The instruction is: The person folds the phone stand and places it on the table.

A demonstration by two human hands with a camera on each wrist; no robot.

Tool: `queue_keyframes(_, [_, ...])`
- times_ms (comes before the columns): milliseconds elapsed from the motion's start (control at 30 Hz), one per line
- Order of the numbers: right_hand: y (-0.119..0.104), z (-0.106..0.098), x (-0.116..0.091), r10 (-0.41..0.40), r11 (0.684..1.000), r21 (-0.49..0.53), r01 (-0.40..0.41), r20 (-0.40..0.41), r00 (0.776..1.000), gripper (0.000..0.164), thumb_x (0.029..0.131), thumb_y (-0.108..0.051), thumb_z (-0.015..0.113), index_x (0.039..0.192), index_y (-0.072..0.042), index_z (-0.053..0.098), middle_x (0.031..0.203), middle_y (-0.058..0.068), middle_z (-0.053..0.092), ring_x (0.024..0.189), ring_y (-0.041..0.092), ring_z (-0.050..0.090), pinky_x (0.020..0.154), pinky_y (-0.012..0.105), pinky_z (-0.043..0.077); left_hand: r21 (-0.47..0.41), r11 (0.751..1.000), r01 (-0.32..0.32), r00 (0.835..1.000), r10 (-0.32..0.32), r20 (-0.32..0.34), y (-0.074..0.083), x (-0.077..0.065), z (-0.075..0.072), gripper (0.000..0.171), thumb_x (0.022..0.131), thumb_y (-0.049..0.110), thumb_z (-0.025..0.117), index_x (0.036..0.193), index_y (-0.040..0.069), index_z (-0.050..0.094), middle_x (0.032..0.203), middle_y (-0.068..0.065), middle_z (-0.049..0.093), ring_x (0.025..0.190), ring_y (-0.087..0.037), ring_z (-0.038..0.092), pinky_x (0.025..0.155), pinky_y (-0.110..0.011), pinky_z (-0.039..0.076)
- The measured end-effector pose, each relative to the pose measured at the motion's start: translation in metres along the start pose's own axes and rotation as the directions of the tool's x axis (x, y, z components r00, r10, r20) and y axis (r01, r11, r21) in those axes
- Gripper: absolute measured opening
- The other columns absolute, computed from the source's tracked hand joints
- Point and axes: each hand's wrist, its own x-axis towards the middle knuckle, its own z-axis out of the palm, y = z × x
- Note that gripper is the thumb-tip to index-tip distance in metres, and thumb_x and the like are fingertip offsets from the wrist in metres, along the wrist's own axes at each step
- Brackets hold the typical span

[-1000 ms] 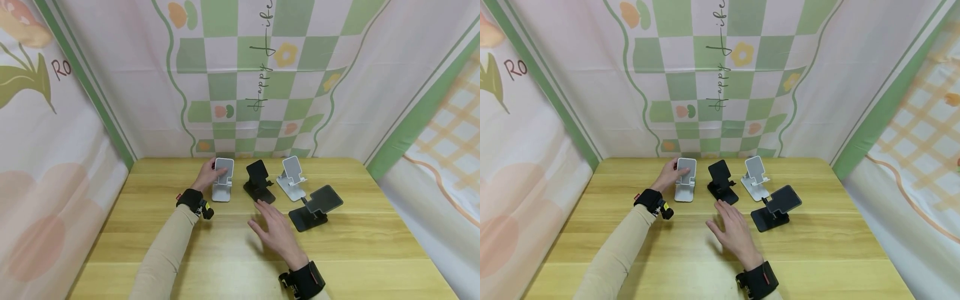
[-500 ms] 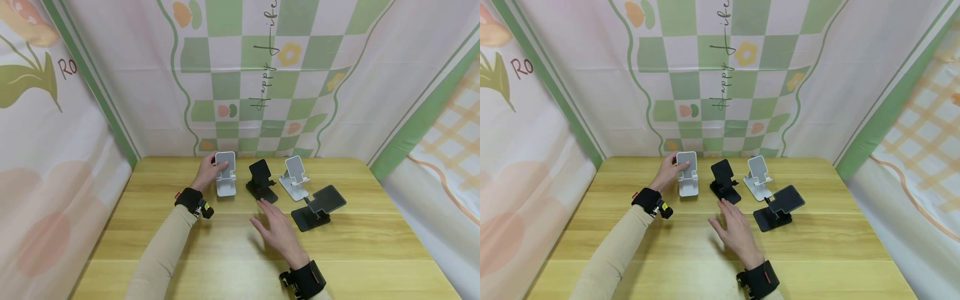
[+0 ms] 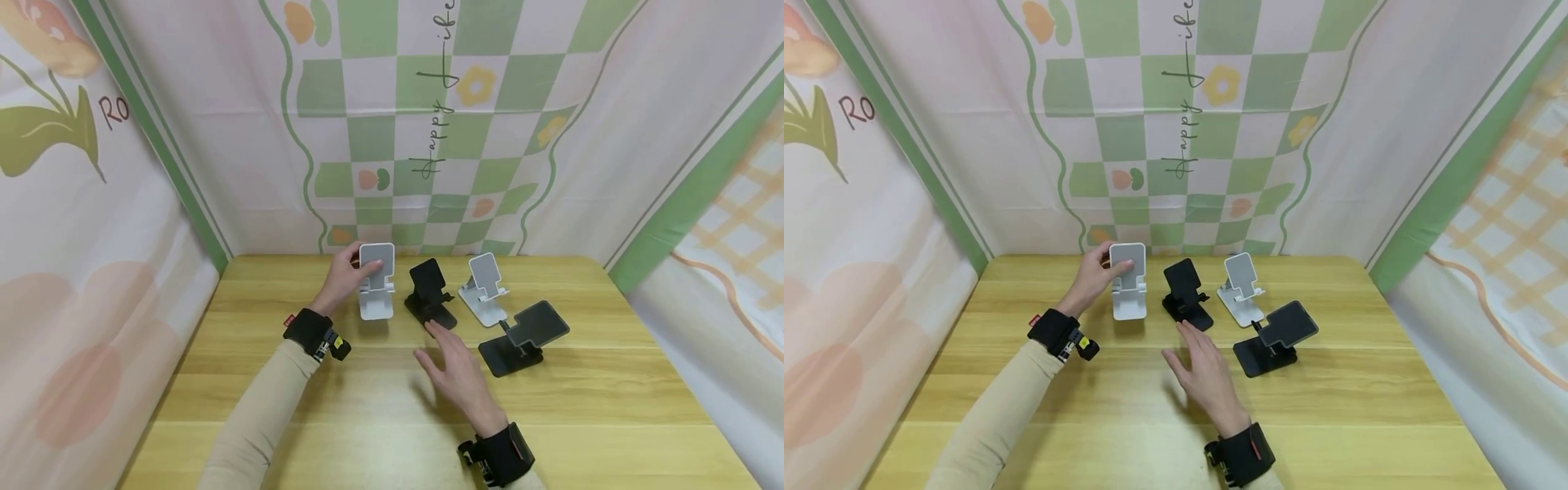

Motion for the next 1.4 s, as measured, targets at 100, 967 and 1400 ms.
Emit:
queue_keyframes(100, [-0.001, -0.001, 0.001, 0.017, 1.0, 0.018, -0.017, -0.003, 1.0, 0.059, 0.098, -0.031, 0.071, 0.145, 0.0, 0.054, 0.147, 0.023, 0.056, 0.133, 0.042, 0.056, 0.108, 0.06, 0.047, -0.017, 1.0, -0.011, 1.0, 0.011, 0.006, 0.008, -0.004, 0.002, 0.039, 0.097, 0.014, 0.074, 0.132, 0.003, 0.061, 0.123, -0.02, 0.066, 0.11, -0.031, 0.064, 0.092, -0.04, 0.058])
queue_keyframes(967, [0.001, -0.002, 0.012, 0.246, 0.885, 0.399, -0.239, 0.033, 0.969, 0.047, 0.111, -0.031, 0.049, 0.143, 0.002, 0.055, 0.142, 0.02, 0.061, 0.126, 0.038, 0.062, 0.1, 0.055, 0.054, -0.092, 0.988, -0.121, 0.991, 0.126, 0.052, 0.048, -0.043, 0.032, 0.033, 0.095, 0.011, 0.075, 0.126, 0.004, 0.065, 0.113, -0.015, 0.068, 0.102, -0.023, 0.064, 0.084, -0.033, 0.058])
queue_keyframes(1400, [0.006, -0.001, 0.027, 0.333, 0.728, 0.584, -0.359, 0.157, 0.93, 0.053, 0.111, -0.037, 0.046, 0.149, 0.001, 0.048, 0.141, 0.025, 0.06, 0.128, 0.038, 0.061, 0.105, 0.046, 0.053, -0.099, 0.976, -0.192, 0.978, 0.199, 0.066, 0.056, -0.049, 0.039, 0.033, 0.095, 0.005, 0.074, 0.125, -0.001, 0.065, 0.112, -0.019, 0.069, 0.097, -0.021, 0.064, 0.083, -0.034, 0.055])
